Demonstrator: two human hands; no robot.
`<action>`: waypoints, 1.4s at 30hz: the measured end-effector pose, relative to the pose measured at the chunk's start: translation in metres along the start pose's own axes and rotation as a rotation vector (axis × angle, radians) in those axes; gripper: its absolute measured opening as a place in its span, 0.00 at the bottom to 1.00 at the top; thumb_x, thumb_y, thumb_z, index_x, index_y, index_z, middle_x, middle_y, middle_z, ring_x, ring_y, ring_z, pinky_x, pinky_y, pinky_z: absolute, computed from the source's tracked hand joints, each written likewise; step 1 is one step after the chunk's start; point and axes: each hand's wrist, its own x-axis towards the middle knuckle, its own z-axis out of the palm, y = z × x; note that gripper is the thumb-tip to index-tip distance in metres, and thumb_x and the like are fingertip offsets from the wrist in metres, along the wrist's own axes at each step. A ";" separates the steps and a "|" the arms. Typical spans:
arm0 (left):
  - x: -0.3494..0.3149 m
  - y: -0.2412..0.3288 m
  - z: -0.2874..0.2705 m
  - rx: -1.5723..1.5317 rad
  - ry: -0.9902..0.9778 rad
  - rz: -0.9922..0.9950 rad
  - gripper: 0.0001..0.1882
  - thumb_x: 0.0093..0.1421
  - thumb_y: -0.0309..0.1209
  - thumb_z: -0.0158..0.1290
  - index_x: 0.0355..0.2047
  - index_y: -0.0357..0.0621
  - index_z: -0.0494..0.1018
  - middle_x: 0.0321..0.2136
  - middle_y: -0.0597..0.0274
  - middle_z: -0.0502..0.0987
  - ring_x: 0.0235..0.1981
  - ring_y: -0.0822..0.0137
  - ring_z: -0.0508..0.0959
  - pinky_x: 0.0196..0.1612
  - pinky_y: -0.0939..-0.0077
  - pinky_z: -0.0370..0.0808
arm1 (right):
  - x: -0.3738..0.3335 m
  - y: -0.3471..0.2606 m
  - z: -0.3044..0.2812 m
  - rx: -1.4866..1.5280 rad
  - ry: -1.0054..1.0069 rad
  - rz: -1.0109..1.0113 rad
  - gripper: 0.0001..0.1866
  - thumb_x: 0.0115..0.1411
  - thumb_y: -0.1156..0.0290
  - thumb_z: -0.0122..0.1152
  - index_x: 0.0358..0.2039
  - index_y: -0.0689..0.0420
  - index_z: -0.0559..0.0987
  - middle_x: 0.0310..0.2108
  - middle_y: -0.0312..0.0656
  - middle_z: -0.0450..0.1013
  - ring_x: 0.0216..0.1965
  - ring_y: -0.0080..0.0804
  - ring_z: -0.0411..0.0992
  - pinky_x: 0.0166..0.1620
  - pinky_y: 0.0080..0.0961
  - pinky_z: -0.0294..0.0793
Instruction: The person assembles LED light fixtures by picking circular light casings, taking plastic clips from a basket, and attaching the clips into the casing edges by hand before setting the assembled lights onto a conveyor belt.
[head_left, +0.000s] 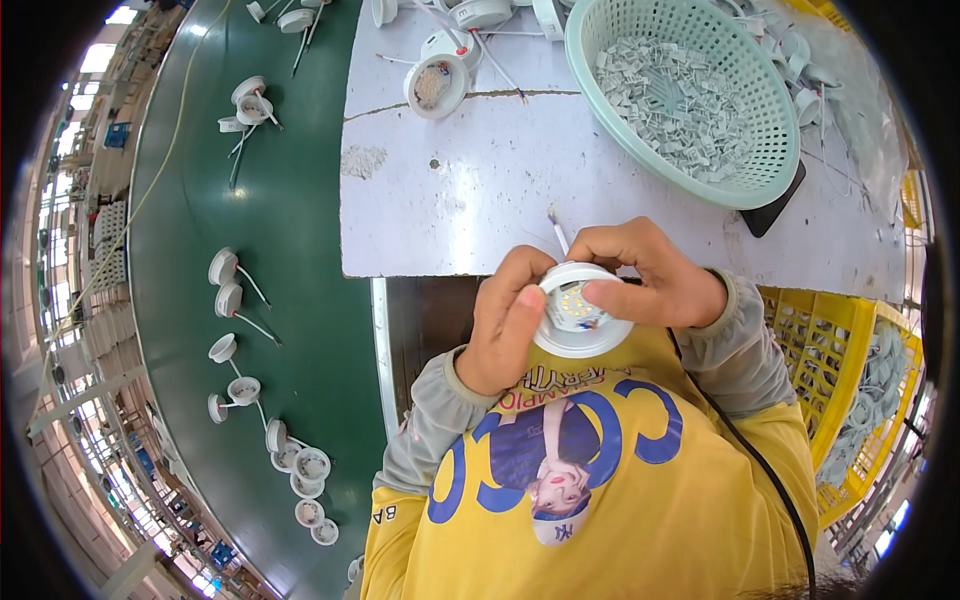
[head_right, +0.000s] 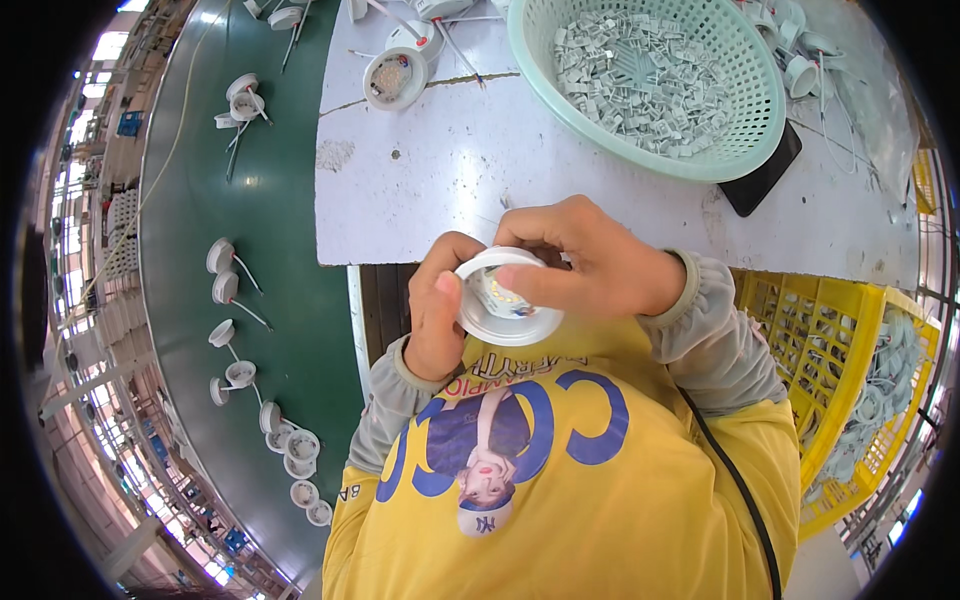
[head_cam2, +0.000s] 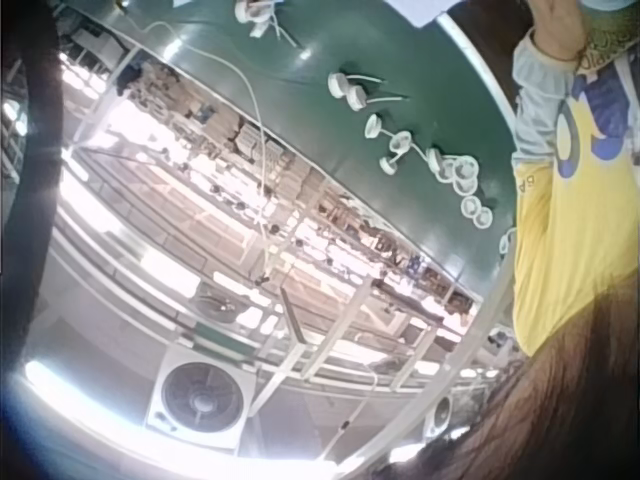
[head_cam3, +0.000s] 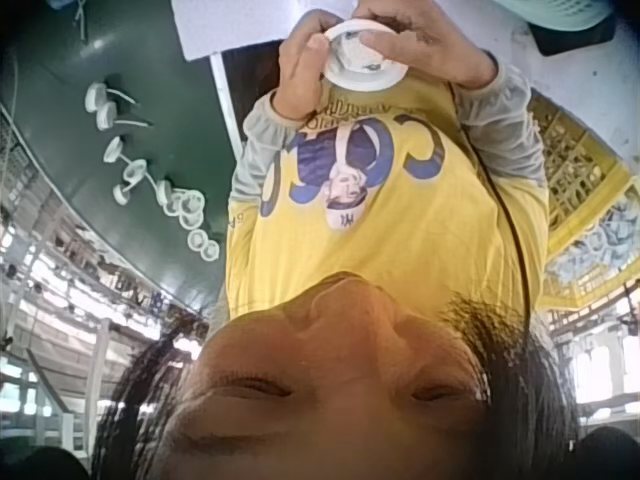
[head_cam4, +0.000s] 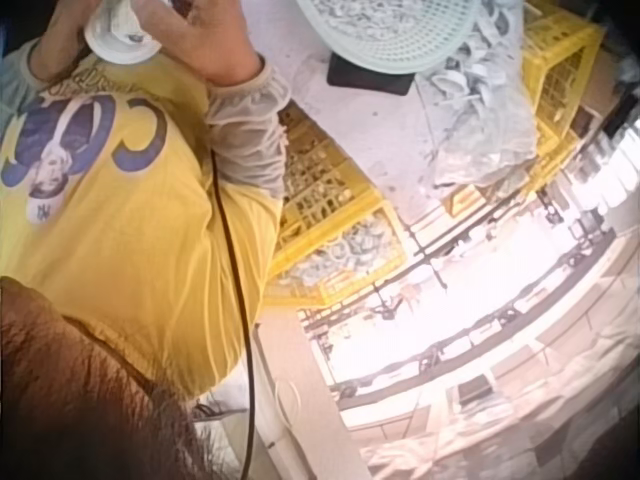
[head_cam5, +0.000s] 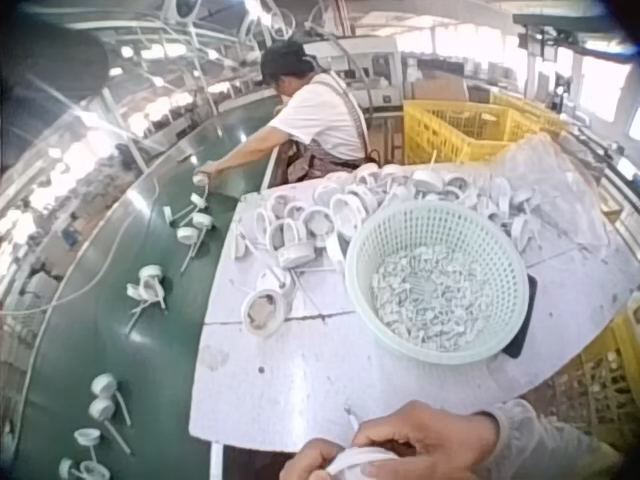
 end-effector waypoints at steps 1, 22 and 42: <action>0.000 0.000 0.001 -0.001 0.000 -0.001 0.18 0.62 0.40 0.35 0.32 0.34 0.64 0.23 0.60 0.70 0.23 0.75 0.66 0.26 0.81 0.63 | 0.000 0.003 -0.001 0.044 0.015 -0.035 0.12 0.53 0.65 0.55 0.27 0.63 0.71 0.17 0.33 0.64 0.18 0.14 0.57 0.19 0.16 0.55; -0.002 -0.005 -0.005 0.077 0.024 0.028 0.13 0.59 0.34 0.39 0.26 0.35 0.66 0.16 0.62 0.66 0.18 0.76 0.62 0.21 0.80 0.60 | -0.004 0.008 0.010 -0.064 0.002 0.011 0.09 0.54 0.70 0.51 0.29 0.64 0.71 0.19 0.41 0.67 0.20 0.20 0.61 0.24 0.19 0.62; -0.001 0.005 0.012 0.264 0.102 -0.057 0.13 0.61 0.33 0.37 0.30 0.35 0.66 0.23 0.65 0.68 0.25 0.78 0.63 0.28 0.84 0.60 | -0.004 0.008 0.005 -0.321 0.193 -0.006 0.10 0.44 0.69 0.56 0.23 0.63 0.76 0.11 0.46 0.64 0.11 0.31 0.59 0.17 0.23 0.59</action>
